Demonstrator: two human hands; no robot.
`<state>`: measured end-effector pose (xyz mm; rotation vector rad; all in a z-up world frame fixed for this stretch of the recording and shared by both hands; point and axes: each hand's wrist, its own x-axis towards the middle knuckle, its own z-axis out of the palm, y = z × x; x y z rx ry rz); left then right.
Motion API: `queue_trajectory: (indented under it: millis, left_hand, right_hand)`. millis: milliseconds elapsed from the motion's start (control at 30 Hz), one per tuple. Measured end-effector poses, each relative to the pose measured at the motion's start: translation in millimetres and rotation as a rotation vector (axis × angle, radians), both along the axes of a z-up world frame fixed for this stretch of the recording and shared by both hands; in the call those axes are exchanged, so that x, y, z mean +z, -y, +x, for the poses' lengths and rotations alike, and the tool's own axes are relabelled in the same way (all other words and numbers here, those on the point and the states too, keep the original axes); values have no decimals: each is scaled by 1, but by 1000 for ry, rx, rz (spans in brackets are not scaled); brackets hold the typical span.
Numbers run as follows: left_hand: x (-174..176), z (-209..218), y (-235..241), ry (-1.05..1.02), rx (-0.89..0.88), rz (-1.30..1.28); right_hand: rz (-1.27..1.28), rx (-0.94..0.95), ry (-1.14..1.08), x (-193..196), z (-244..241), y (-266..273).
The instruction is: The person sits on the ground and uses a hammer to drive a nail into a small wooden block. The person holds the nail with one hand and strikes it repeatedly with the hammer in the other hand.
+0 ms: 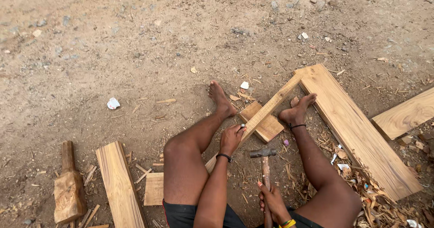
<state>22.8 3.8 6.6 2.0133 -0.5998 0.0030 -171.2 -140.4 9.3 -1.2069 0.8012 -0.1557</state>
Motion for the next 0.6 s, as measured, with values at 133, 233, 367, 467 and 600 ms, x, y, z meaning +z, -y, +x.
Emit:
queue_trajectory:
  millis: [133,233,367,467,600]
  left_hand:
    - [-7,0,1,-1,3,-5]
    - [0,3,2,-48,7,16]
    - [0,1,2,3,14,37]
    - [-2,1,2,-5,-1,38]
    - [-7,1,1,-9,1,41]
  right_hand:
    - [-133,-309,256,17,169,140]
    - [-107,-406,230,11,206,178]
    - [-40,-447,200,20,205,170]
    - [16,-462,224,53,198,141]
    - [33,-12,796,144,115,118]
